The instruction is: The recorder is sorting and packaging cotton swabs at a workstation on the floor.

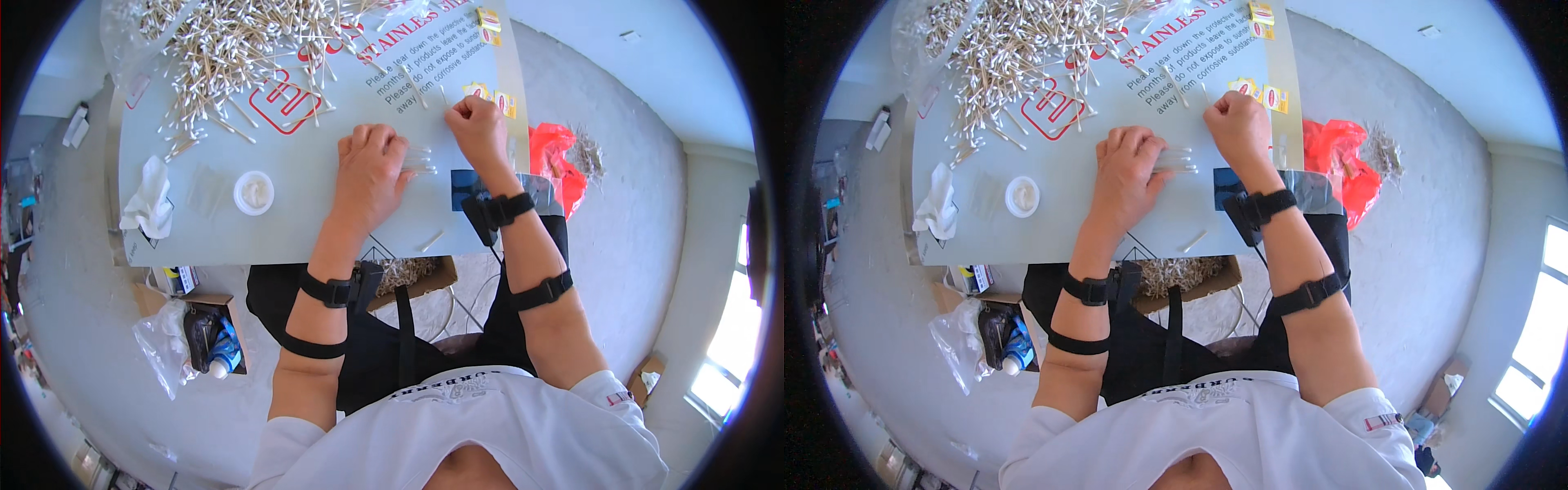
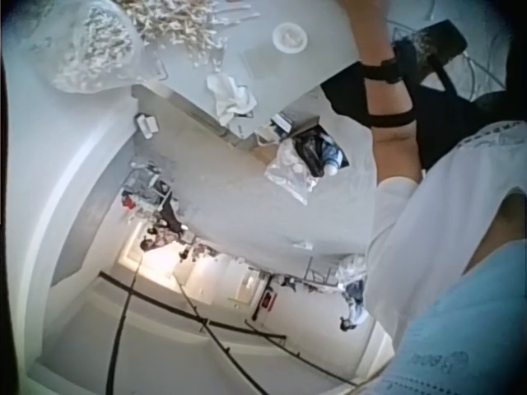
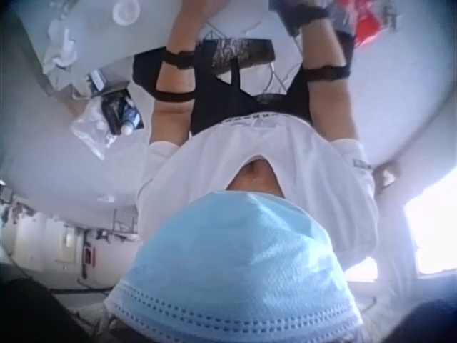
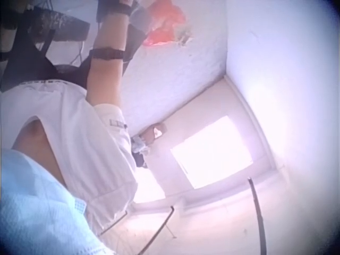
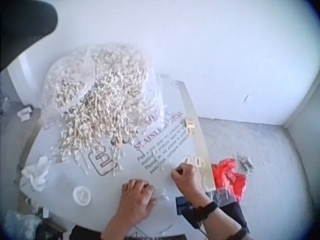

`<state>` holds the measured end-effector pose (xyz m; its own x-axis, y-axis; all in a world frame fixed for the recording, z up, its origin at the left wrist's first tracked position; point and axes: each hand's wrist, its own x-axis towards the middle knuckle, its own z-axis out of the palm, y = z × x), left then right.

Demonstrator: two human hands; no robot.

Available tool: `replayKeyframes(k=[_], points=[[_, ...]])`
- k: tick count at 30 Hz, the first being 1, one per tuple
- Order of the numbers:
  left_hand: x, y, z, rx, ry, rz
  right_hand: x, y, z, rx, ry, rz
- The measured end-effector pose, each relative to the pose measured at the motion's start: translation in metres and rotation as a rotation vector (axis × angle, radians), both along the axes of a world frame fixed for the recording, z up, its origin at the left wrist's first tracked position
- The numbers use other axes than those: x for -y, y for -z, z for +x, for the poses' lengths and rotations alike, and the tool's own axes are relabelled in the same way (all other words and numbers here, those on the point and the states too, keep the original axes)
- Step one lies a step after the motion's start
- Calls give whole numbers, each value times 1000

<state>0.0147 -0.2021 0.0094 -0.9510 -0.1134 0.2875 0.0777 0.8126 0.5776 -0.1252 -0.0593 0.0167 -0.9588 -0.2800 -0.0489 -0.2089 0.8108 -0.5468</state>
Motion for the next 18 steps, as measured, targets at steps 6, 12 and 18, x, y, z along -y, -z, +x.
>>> replayKeyframes(k=[6,12,18], points=[[-14,-2,3,-137,-97,-2,-5,-5,33,-13,-523,-207],[-9,3,10,-67,-23,-31,17,-3,5,-55,-297,-295],[-8,11,12,-39,-28,-112,83,-19,-5,-136,-689,-336]])
